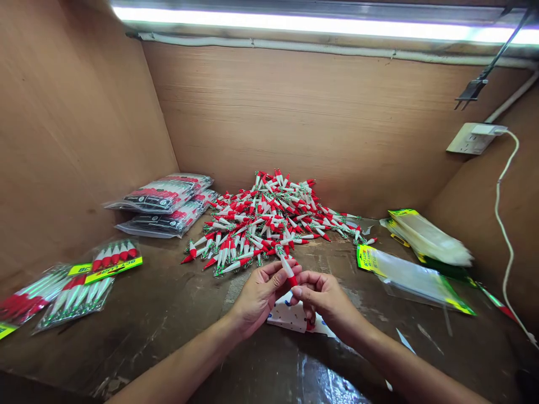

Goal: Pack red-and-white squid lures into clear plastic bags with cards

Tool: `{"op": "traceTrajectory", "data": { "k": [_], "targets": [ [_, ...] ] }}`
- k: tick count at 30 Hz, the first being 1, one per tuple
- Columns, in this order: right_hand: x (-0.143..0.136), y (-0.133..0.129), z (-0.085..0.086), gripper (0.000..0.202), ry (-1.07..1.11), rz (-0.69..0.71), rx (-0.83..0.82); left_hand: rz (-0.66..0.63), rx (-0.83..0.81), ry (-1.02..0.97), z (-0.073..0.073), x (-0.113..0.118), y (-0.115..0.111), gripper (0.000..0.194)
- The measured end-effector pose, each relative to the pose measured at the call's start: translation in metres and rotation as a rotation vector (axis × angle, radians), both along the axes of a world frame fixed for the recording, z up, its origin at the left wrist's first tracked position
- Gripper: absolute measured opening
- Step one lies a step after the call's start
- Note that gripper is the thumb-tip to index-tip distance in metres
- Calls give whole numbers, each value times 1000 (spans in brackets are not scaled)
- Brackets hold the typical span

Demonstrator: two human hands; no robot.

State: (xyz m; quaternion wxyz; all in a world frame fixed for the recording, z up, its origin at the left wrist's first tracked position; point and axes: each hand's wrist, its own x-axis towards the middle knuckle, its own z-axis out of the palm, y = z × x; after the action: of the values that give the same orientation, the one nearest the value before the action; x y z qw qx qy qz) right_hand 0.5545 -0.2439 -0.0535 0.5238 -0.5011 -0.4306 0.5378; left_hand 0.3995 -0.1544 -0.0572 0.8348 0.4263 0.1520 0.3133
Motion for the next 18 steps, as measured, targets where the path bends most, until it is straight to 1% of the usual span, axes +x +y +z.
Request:
{"op": "traceTrajectory", "data": {
  "k": [2, 4, 6, 7, 8, 10, 11, 12, 13, 14, 16, 18],
  "targets": [
    [-1, 1, 0, 41, 4, -7, 4, 13, 29, 5, -1, 0, 1, 36],
    [2, 1, 1, 41, 0, -37, 21, 31, 109, 66, -1, -1, 4, 38],
    [14, -1, 4, 40, -36, -104, 55, 40, 250, 194, 0, -5, 8, 43],
    [24, -3, 6, 39, -76, -148, 71, 43, 354, 279, 1, -8, 10, 45],
    [36, -7, 7, 38, -139, -193, 83, 45, 479, 365, 2, -12, 13, 48],
    [62, -19, 10, 36, -335, -263, 87, 36, 788, 532, 4, -21, 17, 55],
    [75, -26, 10, 34, -454, -280, 81, 11, 932, 601, 5, -25, 19, 68],
    [86, -33, 10, 32, -570, -283, 76, -33, 1042, 667, 4, -28, 20, 82],
    [94, -40, 9, 30, -671, -278, 73, -68, 1124, 727, 3, -30, 20, 91],
    [101, -47, 8, 28, -749, -265, 74, -92, 1187, 780, 1, -31, 20, 96],
    [107, -56, 3, 25, -857, -233, 93, -123, 1268, 852, -2, -31, 20, 93],
    [107, -60, 0, 23, -963, -204, 112, -146, 1309, 887, -4, -28, 19, 86]
  ]
}}
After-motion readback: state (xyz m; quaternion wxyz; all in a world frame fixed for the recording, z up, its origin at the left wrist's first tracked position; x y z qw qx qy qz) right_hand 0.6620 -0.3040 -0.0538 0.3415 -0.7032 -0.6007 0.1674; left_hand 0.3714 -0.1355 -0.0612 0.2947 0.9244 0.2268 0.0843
